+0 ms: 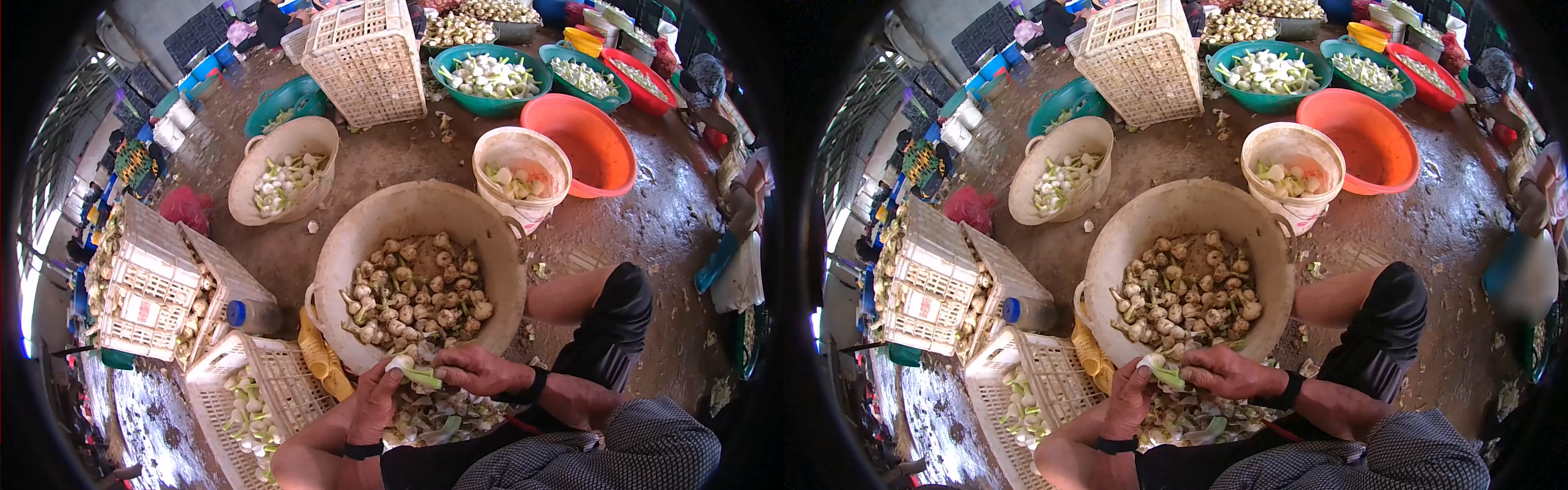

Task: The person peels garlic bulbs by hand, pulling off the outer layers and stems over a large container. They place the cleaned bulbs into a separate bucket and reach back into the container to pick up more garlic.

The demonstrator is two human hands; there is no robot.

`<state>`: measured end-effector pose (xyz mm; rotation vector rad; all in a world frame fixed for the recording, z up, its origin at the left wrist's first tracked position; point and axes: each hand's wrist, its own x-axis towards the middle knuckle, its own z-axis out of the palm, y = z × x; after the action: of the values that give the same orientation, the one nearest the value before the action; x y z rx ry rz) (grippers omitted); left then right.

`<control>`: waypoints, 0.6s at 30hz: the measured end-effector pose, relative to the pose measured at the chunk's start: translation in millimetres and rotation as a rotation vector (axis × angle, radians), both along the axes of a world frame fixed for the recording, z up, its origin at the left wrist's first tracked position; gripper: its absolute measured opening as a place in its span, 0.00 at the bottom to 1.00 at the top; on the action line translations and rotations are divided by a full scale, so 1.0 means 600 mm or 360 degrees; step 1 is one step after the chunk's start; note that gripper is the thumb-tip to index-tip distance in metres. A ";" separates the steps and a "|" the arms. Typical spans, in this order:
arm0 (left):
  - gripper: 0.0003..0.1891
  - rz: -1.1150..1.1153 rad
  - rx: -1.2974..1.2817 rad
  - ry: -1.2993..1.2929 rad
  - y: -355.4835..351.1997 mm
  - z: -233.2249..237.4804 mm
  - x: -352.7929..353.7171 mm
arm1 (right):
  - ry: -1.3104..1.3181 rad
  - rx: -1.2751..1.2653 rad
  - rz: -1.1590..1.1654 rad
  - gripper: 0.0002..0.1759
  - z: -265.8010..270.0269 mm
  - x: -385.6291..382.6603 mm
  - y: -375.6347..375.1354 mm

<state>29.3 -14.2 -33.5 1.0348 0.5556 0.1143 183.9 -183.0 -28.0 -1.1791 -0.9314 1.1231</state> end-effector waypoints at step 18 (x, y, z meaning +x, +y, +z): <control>0.27 -0.0242 -0.0090 -0.0057 -0.023 0.042 0.000 | -0.1370 -0.0404 -0.0914 0.13 -0.155 0.024 0.026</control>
<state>29.6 -28.1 -8.5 1.0141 0.4438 -0.0168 198.3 -167.4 -121.1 -2.0485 -0.9807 0.2371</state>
